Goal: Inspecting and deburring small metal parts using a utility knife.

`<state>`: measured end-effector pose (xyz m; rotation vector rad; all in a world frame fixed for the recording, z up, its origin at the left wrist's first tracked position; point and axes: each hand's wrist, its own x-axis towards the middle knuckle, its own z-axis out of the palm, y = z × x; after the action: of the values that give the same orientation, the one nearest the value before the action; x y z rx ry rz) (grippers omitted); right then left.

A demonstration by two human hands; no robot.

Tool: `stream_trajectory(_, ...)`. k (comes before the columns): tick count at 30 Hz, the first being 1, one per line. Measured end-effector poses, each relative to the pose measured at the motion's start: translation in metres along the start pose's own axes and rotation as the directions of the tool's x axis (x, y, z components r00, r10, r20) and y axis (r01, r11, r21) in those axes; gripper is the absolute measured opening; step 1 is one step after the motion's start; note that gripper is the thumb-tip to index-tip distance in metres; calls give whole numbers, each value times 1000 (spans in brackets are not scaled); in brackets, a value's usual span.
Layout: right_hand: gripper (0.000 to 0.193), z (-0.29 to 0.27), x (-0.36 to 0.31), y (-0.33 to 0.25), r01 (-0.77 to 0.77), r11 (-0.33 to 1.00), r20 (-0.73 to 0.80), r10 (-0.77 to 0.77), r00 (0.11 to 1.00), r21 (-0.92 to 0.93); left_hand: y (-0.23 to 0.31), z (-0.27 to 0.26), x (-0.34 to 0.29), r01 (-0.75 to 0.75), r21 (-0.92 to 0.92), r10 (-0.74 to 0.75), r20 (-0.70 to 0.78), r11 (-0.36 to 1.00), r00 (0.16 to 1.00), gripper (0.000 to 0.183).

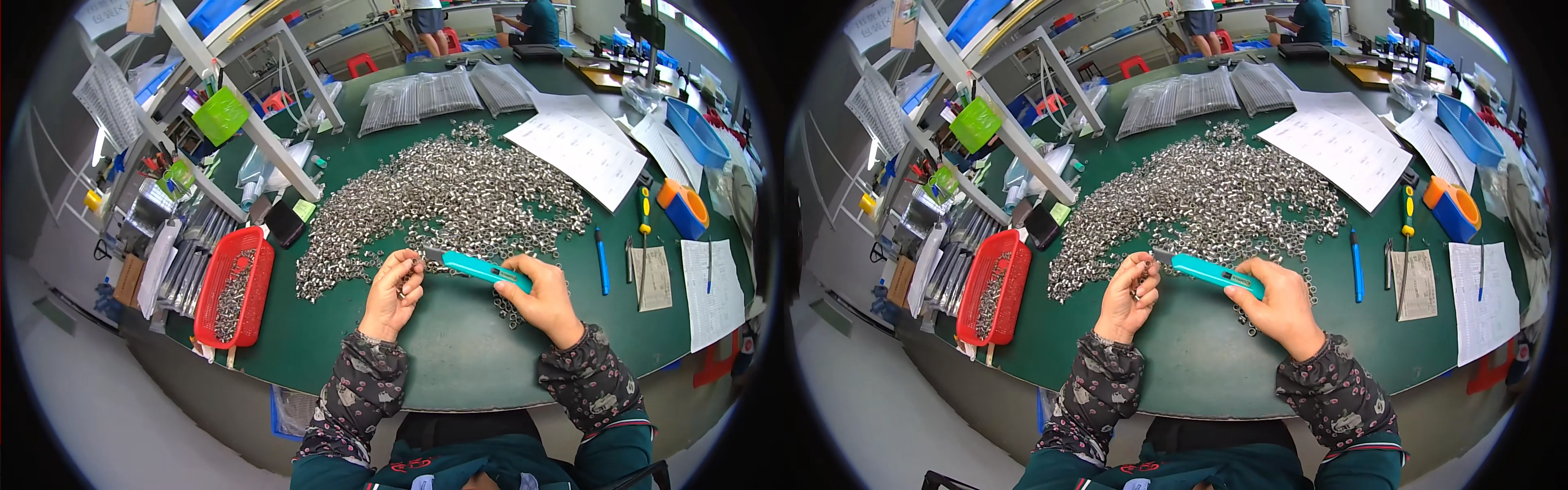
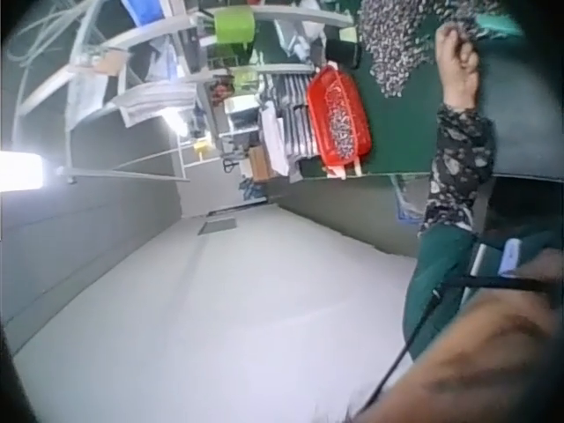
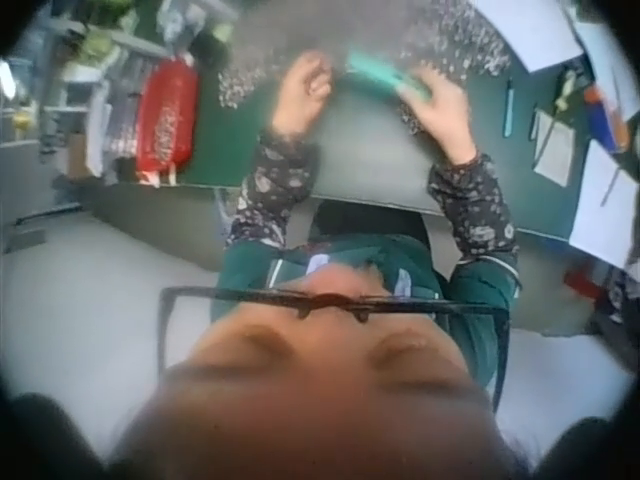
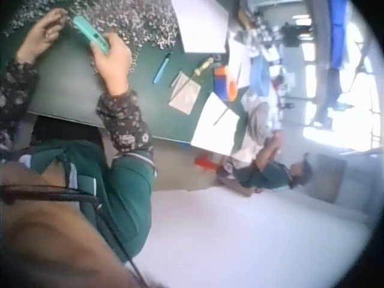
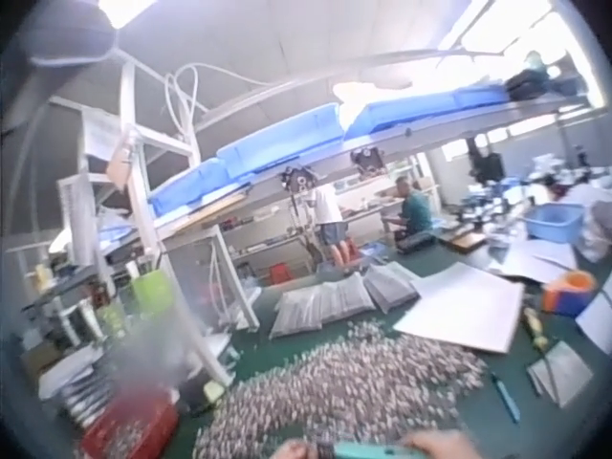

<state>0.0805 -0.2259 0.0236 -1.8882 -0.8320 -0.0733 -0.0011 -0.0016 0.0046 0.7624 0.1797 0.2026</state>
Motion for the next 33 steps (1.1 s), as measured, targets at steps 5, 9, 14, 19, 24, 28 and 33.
stream_trajectory(5, 26, 5, -1, 8, -74, 997, 118, 69, 991, 35, 0, -4, 3, -10, -16, 10, 25, 1000, 1000, 13)
stream_trajectory(9, 26, 3, 0, 2, -64, 998, 133, 64, 989, -5, -1, -7, 6, -1, -17, 1, 51, 1000, 999, 13)
stream_trajectory(14, 27, 2, 1, 1, -88, 996, 153, 91, 984, -27, -2, -7, 6, 11, -18, -9, 64, 1000, 998, 13)
stream_trajectory(19, 26, 3, 0, 1, -28, 999, 68, 30, 997, -36, -3, -9, 5, 28, -51, -25, 46, 998, 999, 14)
stream_trajectory(24, 25, 2, 2, 1, -56, 998, 34, 56, 998, -4, -1, -5, 4, -19, 50, 17, 32, 999, 999, 16)
stream_trajectory(28, 25, 5, -1, 5, -48, 998, 63, 50, 997, -35, 0, -2, 5, -43, 93, 41, 21, 995, 999, 18)
stream_trajectory(33, 26, 4, 0, 2, -84, 996, 95, 83, 992, 9, -1, -5, 5, -59, 97, 56, 30, 994, 998, 15)
